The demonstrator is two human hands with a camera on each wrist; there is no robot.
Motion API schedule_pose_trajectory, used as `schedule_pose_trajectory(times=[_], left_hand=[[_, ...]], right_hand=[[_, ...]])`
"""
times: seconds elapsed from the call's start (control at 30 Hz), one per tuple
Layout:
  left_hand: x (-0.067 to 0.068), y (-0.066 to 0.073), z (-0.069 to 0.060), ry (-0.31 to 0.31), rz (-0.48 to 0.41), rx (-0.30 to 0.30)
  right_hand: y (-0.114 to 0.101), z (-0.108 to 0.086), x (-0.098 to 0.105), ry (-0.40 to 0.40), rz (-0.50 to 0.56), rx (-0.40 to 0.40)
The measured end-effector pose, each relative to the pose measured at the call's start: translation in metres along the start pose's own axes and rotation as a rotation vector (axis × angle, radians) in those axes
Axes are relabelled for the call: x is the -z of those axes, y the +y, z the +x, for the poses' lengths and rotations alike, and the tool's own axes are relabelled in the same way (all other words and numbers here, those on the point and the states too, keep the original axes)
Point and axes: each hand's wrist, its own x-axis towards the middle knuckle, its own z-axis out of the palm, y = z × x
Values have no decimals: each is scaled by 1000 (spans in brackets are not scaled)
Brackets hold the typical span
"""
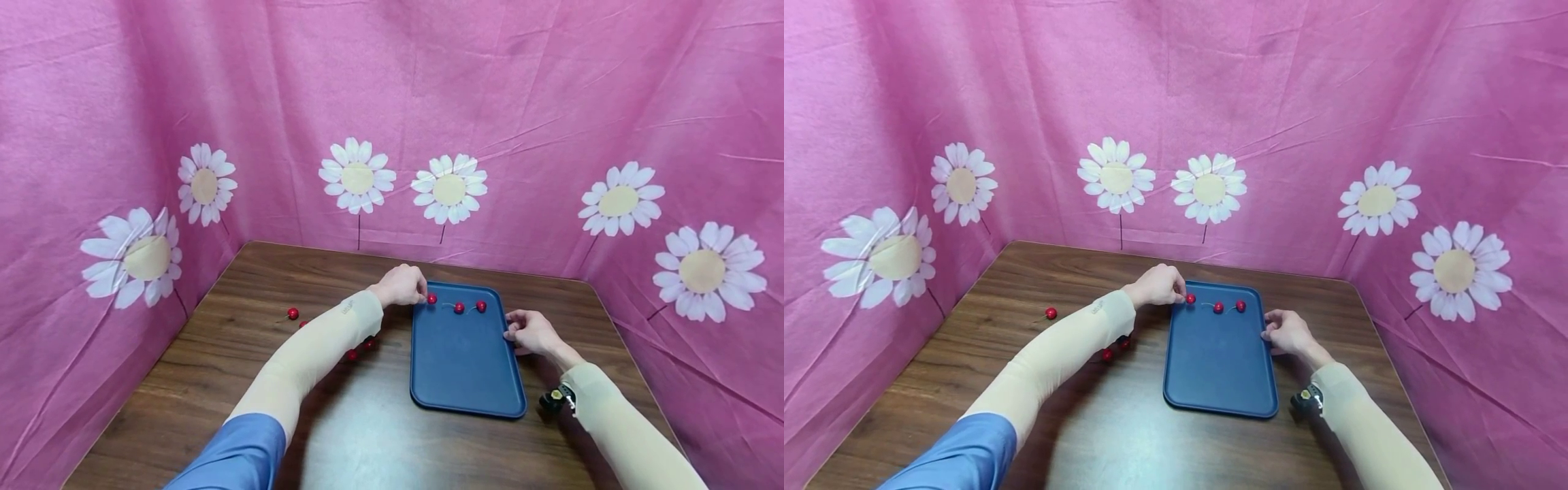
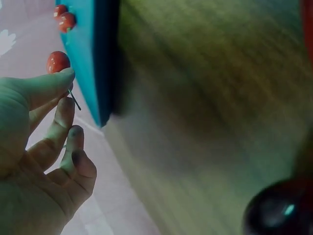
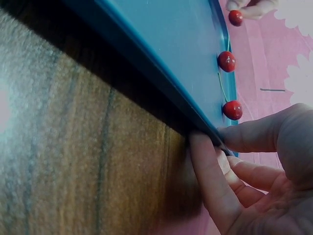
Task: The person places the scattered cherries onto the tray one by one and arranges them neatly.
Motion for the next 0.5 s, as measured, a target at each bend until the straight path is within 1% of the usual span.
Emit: schedule_pose_trajectory(times=[0.13,0.23,0.37,0.5], left_hand=[[-9,-1,4,-20,14,12],[-13,0,7,-24,24,4],[-15,3,10,-30,48,-14],[-16,7,11,-40,79,-20]], right_hand=[[0,1,0,1,6,-1],[0,1,0,2,8,-2],[0,1,0,3,7,0],[-1,1,1,2,7,5]])
